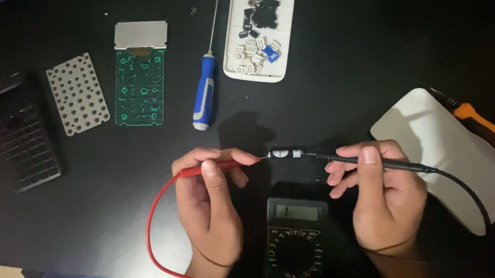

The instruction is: Testing an electronic component with a digital multimeter.

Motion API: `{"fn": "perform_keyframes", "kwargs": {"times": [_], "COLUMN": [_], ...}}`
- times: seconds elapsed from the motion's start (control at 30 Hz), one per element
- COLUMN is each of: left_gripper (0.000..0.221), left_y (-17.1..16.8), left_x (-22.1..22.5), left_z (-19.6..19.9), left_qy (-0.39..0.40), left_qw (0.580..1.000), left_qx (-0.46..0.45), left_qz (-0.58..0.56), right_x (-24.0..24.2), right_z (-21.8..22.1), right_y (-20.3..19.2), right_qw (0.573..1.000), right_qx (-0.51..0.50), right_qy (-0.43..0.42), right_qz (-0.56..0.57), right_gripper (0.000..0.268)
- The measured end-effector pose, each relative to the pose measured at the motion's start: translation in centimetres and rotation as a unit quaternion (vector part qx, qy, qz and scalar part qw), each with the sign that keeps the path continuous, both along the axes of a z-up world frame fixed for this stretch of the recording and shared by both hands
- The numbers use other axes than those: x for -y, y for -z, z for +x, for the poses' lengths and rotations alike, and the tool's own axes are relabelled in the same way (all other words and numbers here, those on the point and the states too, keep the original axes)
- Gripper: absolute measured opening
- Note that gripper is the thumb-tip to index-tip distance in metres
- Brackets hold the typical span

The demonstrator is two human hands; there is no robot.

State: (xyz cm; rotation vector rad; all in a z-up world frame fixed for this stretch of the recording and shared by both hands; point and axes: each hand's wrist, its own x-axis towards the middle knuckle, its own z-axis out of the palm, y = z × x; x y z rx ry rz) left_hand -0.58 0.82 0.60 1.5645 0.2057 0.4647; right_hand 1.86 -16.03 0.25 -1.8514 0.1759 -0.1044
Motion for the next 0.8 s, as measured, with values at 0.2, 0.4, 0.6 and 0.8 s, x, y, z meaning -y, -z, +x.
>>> {"fn": "perform_keyframes", "kwargs": {"times": [0.2,0.4,0.6,0.8], "left_gripper": [0.018,0.015,0.017,0.016], "left_y": [0.7,0.2,0.4,0.0], "left_x": [0.1,0.1,0.1,0.0], "left_z": [-0.1,-0.1,-0.1,0.0], "left_qy": [-0.006,0.000,-0.002,-0.005], "left_qw": [0.999,1.000,1.000,1.000], "left_qx": [0.002,-0.001,0.000,0.003], "left_qz": [-0.036,-0.022,-0.025,-0.015], "right_x": [0.2,-0.1,0.0,0.0], "right_z": [-0.1,-0.1,-0.1,-0.1], "right_y": [0.7,0.2,0.5,0.2], "right_qw": [1.000,1.000,1.000,1.000], "right_qx": [0.001,0.001,-0.007,0.006], "right_qy": [-0.004,-0.001,0.000,-0.007], "right_qz": [0.005,-0.005,0.001,-0.020], "right_gripper": [0.040,0.039,0.040,0.040]}}
